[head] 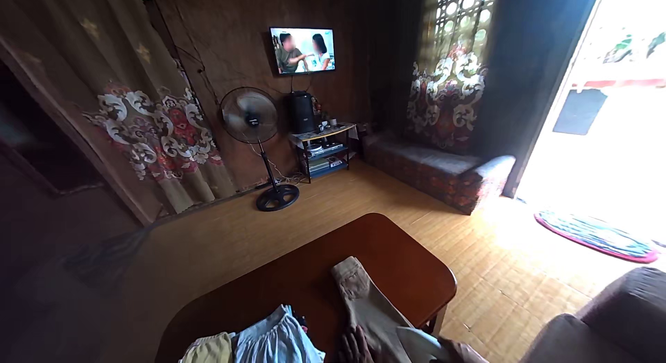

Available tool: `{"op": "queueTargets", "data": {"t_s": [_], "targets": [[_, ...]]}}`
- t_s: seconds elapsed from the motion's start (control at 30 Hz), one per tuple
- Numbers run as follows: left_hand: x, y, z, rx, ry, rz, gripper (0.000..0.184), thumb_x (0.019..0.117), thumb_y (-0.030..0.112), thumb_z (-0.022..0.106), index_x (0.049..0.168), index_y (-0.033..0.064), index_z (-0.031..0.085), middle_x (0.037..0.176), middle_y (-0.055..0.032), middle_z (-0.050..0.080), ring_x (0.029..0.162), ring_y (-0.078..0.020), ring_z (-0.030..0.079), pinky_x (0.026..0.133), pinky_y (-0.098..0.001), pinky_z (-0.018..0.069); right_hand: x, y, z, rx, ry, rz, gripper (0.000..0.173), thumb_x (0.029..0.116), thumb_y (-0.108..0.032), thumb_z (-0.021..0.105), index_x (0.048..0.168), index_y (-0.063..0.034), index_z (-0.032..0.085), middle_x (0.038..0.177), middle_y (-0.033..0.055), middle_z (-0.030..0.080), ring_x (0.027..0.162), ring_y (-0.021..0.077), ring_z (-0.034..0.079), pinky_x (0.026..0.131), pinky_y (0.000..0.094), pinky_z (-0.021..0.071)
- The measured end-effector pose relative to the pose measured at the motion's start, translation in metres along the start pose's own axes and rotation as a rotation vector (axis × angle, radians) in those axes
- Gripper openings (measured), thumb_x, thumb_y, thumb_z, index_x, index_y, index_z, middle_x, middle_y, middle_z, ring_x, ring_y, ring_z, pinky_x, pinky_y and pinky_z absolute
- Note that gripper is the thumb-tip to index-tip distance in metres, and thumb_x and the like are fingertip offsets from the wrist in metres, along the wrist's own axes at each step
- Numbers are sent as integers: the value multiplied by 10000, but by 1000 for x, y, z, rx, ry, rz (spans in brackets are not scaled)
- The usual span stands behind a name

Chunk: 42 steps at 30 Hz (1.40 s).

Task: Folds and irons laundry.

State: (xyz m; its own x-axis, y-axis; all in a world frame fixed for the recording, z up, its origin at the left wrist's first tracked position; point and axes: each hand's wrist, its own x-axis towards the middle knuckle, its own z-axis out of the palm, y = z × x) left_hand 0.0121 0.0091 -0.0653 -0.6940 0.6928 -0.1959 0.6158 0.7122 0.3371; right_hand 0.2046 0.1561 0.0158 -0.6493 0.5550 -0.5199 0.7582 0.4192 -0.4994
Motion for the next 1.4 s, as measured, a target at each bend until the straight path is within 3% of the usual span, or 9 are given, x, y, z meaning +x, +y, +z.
{"op": "queueTargets", "data": {"t_s": [0.13,0.3,0.37,0.47,0.6,0.8,0.97,1.2,1.4], "targets": [[-1,-1,8,-62,13,-23,931,956,616,566,1615,34,263,1669,-268,207,1559,-443,153,1235,-620,108,13,-22,-19,12,33,-28,613,1000,-511,626,1353,-10,591,1230,263,677,1188,428,645,1021,630,480],[-2,-8,24,66,154,28,1186,739,781,650,1590,19,331,1634,-266,307,1516,-464,272,1200,-650,181,71,-67,-20,14,55,1,637,996,-523,624,1352,4,581,1262,263,664,1220,424,631,1027,626,481],[-8,6,-8,104,-101,-68,1217,791,784,633,1651,88,125,1711,-195,107,1575,-405,116,1234,-619,122,94,-84,-19,43,70,7,621,1008,-495,619,1372,6,570,1301,265,645,1250,421,613,1041,620,473],[-6,1,-2,-32,-10,-48,1190,782,683,737,1621,15,221,1688,-244,161,1569,-417,132,1238,-624,98,113,-98,-22,91,118,6,605,1014,-471,611,1390,0,562,1328,263,633,1266,427,602,1047,627,476],[-2,-4,9,-64,-15,-58,892,966,648,492,1618,77,284,1695,-195,189,1576,-381,139,1245,-599,116,88,-95,-22,64,69,56,599,1030,-464,586,1402,3,540,1344,268,617,1274,428,595,1044,635,471],[-9,8,5,6,38,24,499,1032,343,521,1519,237,517,1657,-319,176,1546,-503,132,1203,-674,124,47,-83,-14,29,52,106,600,1046,-450,566,1416,20,520,1333,281,614,1277,439,587,1050,621,461],[-3,13,-15,-73,-240,-53,524,1073,463,439,1543,235,481,1693,-280,31,1570,-462,-33,1218,-674,-11,90,-90,-13,37,94,53,561,1037,-450,592,1322,34,581,1230,294,653,1177,464,634,965,668,495],[1,10,-8,-83,-202,-43,550,1055,463,500,1545,217,463,1690,-270,101,1567,-468,21,1201,-707,55,88,-80,-13,21,81,56,553,1030,-456,602,1314,17,571,1194,283,661,1156,456,643,947,662,501],[2,11,-3,-64,-188,-35,491,1033,358,559,1497,200,537,1693,-277,42,1569,-463,-34,1200,-705,8,49,-60,0,-3,59,84,548,1022,-461,620,1296,12,579,1123,284,673,1091,466,661,914,667,509]]}}
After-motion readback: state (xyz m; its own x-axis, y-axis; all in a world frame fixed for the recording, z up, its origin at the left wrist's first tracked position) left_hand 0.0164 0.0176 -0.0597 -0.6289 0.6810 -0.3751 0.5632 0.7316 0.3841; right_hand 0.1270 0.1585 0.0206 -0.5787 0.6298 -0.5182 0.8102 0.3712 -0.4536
